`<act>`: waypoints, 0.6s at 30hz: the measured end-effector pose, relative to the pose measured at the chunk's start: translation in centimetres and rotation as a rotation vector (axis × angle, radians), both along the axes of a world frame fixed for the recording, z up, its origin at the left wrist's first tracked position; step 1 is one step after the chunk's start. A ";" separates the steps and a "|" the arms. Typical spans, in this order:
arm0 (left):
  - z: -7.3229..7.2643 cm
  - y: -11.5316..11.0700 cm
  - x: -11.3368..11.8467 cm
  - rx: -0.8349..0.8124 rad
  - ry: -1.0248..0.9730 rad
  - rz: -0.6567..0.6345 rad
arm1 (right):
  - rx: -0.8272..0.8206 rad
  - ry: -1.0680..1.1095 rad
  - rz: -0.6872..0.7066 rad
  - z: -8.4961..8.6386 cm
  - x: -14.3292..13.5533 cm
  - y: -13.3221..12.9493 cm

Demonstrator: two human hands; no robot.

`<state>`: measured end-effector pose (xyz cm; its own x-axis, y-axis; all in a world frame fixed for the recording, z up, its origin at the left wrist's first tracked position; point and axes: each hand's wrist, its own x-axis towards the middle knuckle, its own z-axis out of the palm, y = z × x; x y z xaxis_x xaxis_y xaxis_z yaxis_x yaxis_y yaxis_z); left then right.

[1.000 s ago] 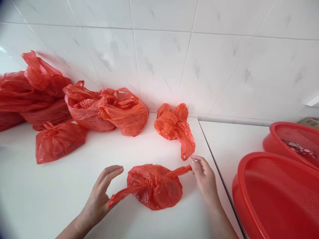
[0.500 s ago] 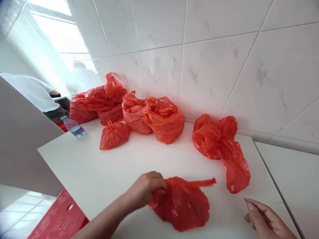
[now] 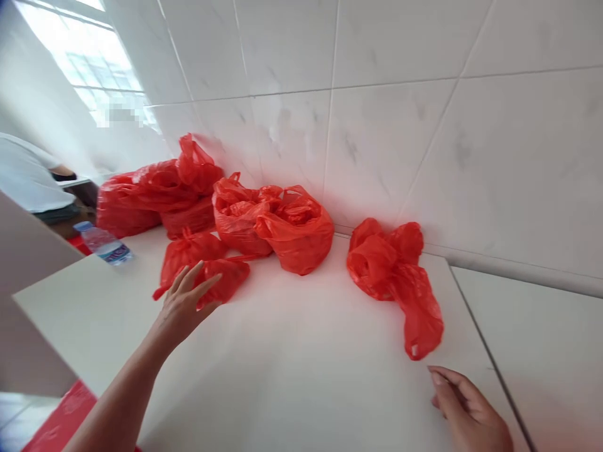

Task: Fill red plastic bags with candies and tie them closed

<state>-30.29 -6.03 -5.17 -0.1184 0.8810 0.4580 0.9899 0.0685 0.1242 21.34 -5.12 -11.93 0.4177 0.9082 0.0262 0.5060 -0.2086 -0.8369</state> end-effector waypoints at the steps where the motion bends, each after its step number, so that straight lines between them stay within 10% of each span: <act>1: -1.0 0.3 -0.2 -0.076 -0.006 -0.014 | -0.026 0.020 0.008 0.7 -0.5 -0.2; 5: -3.8 2.1 -1.7 -0.260 -0.073 0.099 | -0.010 0.043 0.013 1.8 -2.1 -0.9; 10: -3.2 3.7 -2.3 -0.231 -0.098 0.156 | 0.352 -0.274 0.027 2.0 -5.2 -0.8; 18: -1.8 3.4 3.1 0.260 -0.097 -0.118 | 0.219 -0.192 0.068 2.9 -4.8 3.3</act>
<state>-27.21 -2.67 -6.99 -0.0760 0.7461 0.6615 0.9719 -0.0930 0.2165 16.51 -1.83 -9.00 0.3250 0.8979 0.2969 0.6661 0.0056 -0.7459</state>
